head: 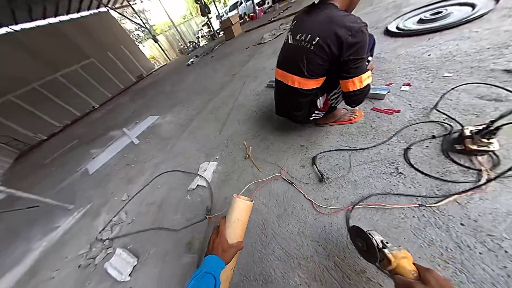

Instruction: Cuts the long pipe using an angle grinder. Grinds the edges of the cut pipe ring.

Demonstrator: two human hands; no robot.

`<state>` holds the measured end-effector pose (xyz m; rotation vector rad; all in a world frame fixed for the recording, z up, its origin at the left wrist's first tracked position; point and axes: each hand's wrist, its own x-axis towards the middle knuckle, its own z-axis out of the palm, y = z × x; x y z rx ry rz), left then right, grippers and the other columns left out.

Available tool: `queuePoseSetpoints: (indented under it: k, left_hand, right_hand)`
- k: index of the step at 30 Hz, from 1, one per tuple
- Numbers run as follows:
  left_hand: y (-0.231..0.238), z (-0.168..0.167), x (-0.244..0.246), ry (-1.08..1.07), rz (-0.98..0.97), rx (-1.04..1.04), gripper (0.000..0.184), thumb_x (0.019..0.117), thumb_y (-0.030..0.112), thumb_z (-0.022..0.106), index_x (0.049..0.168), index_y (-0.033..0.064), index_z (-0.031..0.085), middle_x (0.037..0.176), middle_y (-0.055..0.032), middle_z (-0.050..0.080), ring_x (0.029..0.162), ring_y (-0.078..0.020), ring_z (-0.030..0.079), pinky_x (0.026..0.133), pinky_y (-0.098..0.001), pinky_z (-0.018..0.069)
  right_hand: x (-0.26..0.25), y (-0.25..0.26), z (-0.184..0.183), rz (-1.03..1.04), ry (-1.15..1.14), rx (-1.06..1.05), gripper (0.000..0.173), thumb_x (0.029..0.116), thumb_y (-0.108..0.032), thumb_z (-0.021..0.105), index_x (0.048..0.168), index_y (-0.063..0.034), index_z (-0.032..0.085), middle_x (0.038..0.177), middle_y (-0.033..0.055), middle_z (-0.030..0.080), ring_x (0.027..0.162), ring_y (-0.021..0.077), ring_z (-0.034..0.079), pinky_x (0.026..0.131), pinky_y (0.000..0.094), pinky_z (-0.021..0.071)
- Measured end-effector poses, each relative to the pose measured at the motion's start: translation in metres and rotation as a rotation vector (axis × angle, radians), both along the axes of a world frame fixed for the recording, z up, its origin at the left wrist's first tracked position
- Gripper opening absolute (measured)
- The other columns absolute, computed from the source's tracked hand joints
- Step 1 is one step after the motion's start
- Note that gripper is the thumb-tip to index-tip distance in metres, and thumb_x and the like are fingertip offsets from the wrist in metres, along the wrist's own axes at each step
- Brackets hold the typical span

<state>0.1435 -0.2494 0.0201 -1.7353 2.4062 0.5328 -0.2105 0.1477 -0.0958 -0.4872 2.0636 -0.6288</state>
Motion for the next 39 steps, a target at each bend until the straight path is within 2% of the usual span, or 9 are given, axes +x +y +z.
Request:
queuePoseSetpoints:
  k: [5, 9, 14, 17, 22, 27, 29, 33, 39]
  left_hand:
    - [0.045, -0.067, -0.056, -0.096, -0.176, 0.282, 0.128, 0.0650, 0.048, 0.091, 0.164, 0.0134, 0.017, 0.149, -0.0237, 0.048, 0.135, -0.0370, 0.052, 0.112, -0.0500, 0.0444]
    - [0.062, -0.106, -0.052, -0.061, -0.243, 0.354, 0.128, 0.0702, 0.044, 0.088, 0.166, 0.0194, 0.008, 0.157, -0.0237, 0.038, 0.138, -0.0392, 0.050, 0.111, -0.0537, 0.0462]
    - [0.064, -0.146, -0.025, 0.089, -0.292, 0.272, 0.101, 0.0830, 0.042, 0.077, 0.165, 0.0228, 0.022, 0.152, -0.0235, 0.045, 0.132, -0.0387, 0.055, 0.107, -0.0530, 0.0487]
    - [0.072, -0.162, -0.015, 0.034, -0.294, 0.273, 0.103, 0.0833, 0.049, 0.076, 0.165, 0.0347, 0.016, 0.152, -0.0244, 0.045, 0.127, -0.0410, 0.058, 0.101, -0.0560, 0.0513]
    - [0.092, -0.153, -0.026, -0.099, -0.347, 0.232, 0.093, 0.0878, 0.050, 0.069, 0.163, 0.0461, 0.014, 0.157, -0.0216, 0.040, 0.115, -0.0419, 0.063, 0.089, -0.0584, 0.0542]
    - [0.109, -0.168, -0.018, -0.024, -0.291, 0.122, 0.089, 0.0875, 0.053, 0.068, 0.164, 0.0356, 0.025, 0.159, -0.0166, 0.042, 0.129, -0.0386, 0.058, 0.096, -0.0559, 0.0526]
    - [0.109, -0.170, -0.019, -0.024, -0.272, 0.095, 0.089, 0.0864, 0.054, 0.068, 0.163, 0.0342, 0.027, 0.158, -0.0150, 0.044, 0.127, -0.0372, 0.059, 0.094, -0.0549, 0.0537]
    - [0.100, -0.158, -0.021, -0.047, -0.270, 0.219, 0.091, 0.0892, 0.056, 0.066, 0.165, 0.0271, 0.024, 0.160, -0.0143, 0.040, 0.126, -0.0359, 0.060, 0.096, -0.0537, 0.0537]
    - [0.077, -0.128, -0.023, -0.236, -0.452, 0.342, 0.090, 0.0965, 0.058, 0.057, 0.167, 0.0232, 0.012, 0.162, -0.0155, 0.037, 0.123, -0.0365, 0.062, 0.096, -0.0565, 0.0533]
  right_hand:
    - [0.012, 0.014, -0.009, 0.015, 0.029, 0.076, 0.058, 0.0700, -0.049, 0.082, 0.108, -0.0067, 0.070, 0.091, 0.0126, 0.075, 0.086, 0.0309, 0.073, 0.081, 0.0586, 0.0577]
    - [0.021, 0.005, -0.008, 0.097, 0.072, 0.158, 0.061, 0.0691, -0.050, 0.083, 0.111, -0.0078, 0.068, 0.093, 0.0113, 0.074, 0.088, 0.0298, 0.073, 0.082, 0.0571, 0.0575]
    - [0.018, -0.033, 0.019, 0.257, 0.192, 0.321, 0.076, 0.0722, -0.055, 0.083, 0.126, -0.0055, 0.062, 0.109, 0.0187, 0.072, 0.104, 0.0377, 0.070, 0.091, 0.0621, 0.0545]
    - [0.020, -0.061, 0.049, 0.421, 0.299, 0.494, 0.085, 0.0749, -0.059, 0.079, 0.136, -0.0048, 0.055, 0.118, 0.0238, 0.069, 0.112, 0.0428, 0.066, 0.094, 0.0648, 0.0524]
    - [0.031, -0.105, 0.072, 0.675, 0.393, 0.636, 0.091, 0.0796, -0.058, 0.075, 0.147, -0.0060, 0.044, 0.124, 0.0271, 0.065, 0.117, 0.0466, 0.063, 0.094, 0.0661, 0.0499]
    - [0.062, -0.141, 0.058, 0.670, 0.401, 0.562, 0.085, 0.0815, -0.056, 0.073, 0.146, -0.0077, 0.045, 0.121, 0.0245, 0.067, 0.116, 0.0437, 0.064, 0.095, 0.0631, 0.0496]
    - [0.069, -0.148, 0.050, 0.656, 0.388, 0.521, 0.085, 0.0810, -0.057, 0.072, 0.145, -0.0078, 0.046, 0.116, 0.0229, 0.068, 0.112, 0.0422, 0.066, 0.092, 0.0626, 0.0510]
    - [0.080, -0.157, 0.045, 0.674, 0.386, 0.463, 0.072, 0.0818, -0.054, 0.071, 0.135, -0.0110, 0.051, 0.106, 0.0160, 0.071, 0.104, 0.0376, 0.068, 0.087, 0.0592, 0.0525]
    - [0.085, -0.161, 0.044, 0.667, 0.366, 0.389, 0.067, 0.0835, -0.047, 0.071, 0.135, -0.0089, 0.050, 0.103, 0.0158, 0.071, 0.100, 0.0371, 0.069, 0.085, 0.0583, 0.0528]
